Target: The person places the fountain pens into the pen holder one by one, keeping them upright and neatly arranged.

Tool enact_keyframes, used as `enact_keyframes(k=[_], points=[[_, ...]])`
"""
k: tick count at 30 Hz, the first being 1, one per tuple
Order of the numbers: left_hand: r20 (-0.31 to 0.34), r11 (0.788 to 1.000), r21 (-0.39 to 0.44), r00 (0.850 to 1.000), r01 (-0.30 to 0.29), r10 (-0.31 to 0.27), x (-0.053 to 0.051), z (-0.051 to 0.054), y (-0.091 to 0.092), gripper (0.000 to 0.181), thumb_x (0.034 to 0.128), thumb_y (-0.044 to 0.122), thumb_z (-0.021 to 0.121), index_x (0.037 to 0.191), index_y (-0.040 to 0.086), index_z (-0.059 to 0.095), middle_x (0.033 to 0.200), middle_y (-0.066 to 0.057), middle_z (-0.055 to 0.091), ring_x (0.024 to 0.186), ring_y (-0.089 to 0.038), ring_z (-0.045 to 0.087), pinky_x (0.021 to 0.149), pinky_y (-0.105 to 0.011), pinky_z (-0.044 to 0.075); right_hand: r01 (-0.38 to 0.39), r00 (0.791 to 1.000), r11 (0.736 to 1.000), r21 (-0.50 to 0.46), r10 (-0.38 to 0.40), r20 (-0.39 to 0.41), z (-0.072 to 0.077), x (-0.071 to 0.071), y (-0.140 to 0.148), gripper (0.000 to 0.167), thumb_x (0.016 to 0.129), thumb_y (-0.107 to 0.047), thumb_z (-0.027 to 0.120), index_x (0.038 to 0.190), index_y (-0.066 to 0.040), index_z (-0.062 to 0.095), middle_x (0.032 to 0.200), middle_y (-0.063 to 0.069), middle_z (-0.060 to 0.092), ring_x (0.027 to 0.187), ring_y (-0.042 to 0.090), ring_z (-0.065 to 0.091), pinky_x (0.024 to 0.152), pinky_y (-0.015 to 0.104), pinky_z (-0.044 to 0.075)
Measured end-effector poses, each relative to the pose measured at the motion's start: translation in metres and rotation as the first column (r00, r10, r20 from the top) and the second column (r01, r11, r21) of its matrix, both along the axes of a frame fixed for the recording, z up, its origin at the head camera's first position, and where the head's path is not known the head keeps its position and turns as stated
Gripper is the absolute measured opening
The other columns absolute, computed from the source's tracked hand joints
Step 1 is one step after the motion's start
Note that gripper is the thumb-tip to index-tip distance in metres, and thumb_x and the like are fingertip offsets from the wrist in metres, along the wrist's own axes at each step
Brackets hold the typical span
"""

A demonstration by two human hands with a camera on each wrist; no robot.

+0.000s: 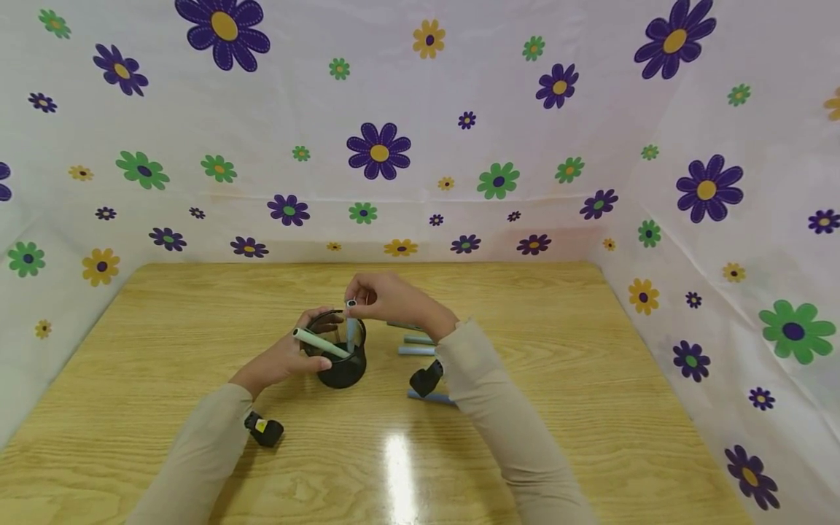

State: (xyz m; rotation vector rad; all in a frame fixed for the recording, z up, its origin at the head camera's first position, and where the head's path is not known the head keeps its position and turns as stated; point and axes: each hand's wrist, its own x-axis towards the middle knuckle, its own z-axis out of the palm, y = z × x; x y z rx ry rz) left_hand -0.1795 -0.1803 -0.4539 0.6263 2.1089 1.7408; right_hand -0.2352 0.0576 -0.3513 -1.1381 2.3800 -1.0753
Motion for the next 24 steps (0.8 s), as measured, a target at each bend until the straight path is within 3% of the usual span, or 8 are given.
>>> enact_keyframes(k=[11,19,24], points=[[-0.001,1.000,-0.017,1.000,0.005,-0.005,-0.001,0.000,-0.001,0.089,0.0850,0.025,0.073,0.150,0.013,0.013,0.154,-0.021,0.025,0.144,-0.043,0.021,0.110,-0.062,0.026,-0.005,1.000,1.000,0.031,0.004,0.013,0.000,-0.001,-0.005,0.024,0.092,-0.020,0.067,0.109,-0.003,0.061,0.084,0.004,0.062,0.068,0.011,0.051,0.062,0.022,0.045],[-0.012,1.000,-0.008,1.000,0.001,-0.001,-0.001,-0.002,-0.001,0.090,0.0846,0.024,0.073,0.150,0.011,0.013,0.153,-0.023,0.026,0.143,-0.044,0.022,0.111,-0.063,0.023,0.025,1.000,1.000,0.018,-0.025,0.019,0.000,-0.002,0.004,0.020,0.092,-0.022,0.067,0.106,-0.010,0.061,0.085,0.001,0.059,0.072,0.013,0.051,0.066,0.024,0.046],[-0.019,1.000,-0.016,1.000,-0.011,0.011,-0.001,-0.003,-0.001,0.092,0.0837,0.022,0.074,0.150,0.009,0.013,0.152,-0.020,0.028,0.138,-0.042,0.030,0.111,-0.059,0.026,0.045,0.999,0.999,0.010,-0.045,0.022,-0.002,-0.004,0.015,0.020,0.092,-0.021,0.067,0.106,-0.007,0.060,0.084,0.001,0.058,0.072,0.014,0.050,0.067,0.025,0.045]])
